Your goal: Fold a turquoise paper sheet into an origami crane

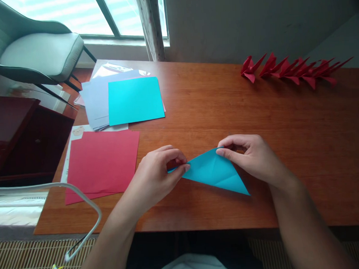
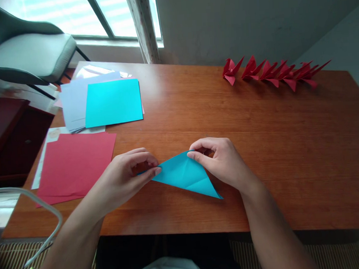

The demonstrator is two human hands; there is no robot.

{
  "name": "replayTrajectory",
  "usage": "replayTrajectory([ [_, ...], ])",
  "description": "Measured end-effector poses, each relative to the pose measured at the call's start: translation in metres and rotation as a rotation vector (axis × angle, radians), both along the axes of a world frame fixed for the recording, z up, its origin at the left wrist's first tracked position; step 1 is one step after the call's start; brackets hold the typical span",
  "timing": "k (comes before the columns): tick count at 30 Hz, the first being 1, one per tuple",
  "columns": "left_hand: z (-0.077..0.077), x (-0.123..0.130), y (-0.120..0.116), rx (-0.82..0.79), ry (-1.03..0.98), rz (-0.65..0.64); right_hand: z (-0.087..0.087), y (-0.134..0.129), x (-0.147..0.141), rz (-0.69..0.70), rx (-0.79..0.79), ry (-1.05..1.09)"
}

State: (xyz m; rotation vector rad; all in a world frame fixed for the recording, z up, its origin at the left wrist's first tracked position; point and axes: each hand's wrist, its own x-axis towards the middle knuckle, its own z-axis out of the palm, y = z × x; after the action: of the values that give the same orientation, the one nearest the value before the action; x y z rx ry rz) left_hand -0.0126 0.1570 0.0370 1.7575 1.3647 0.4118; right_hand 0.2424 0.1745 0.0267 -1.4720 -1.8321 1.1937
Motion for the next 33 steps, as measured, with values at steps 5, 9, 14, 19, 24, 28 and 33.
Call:
replayTrajectory([
  [5,-0.001,0.009,0.002,0.111,0.232,-0.025,-0.009,0.006,-0.003,0.04,0.166,-0.118],
  [9,-0.004,0.016,-0.001,0.173,0.382,-0.029,-0.016,0.011,-0.005,0.091,0.301,-0.192],
  [14,-0.004,0.018,-0.003,0.174,0.467,-0.034,-0.019,0.013,-0.005,0.134,0.35,-0.217],
  [19,-0.005,0.016,-0.001,0.169,0.423,-0.03,-0.019,0.014,-0.003,0.142,0.328,-0.16],
  [24,-0.004,0.019,-0.002,0.191,0.474,-0.021,-0.021,0.015,-0.003,0.144,0.339,-0.173],
  [28,-0.002,0.024,-0.004,0.227,0.513,-0.014,-0.024,0.014,-0.003,0.141,0.367,-0.187],
  [33,-0.003,0.025,-0.006,0.239,0.539,-0.011,-0.027,0.014,-0.002,0.144,0.399,-0.199],
])
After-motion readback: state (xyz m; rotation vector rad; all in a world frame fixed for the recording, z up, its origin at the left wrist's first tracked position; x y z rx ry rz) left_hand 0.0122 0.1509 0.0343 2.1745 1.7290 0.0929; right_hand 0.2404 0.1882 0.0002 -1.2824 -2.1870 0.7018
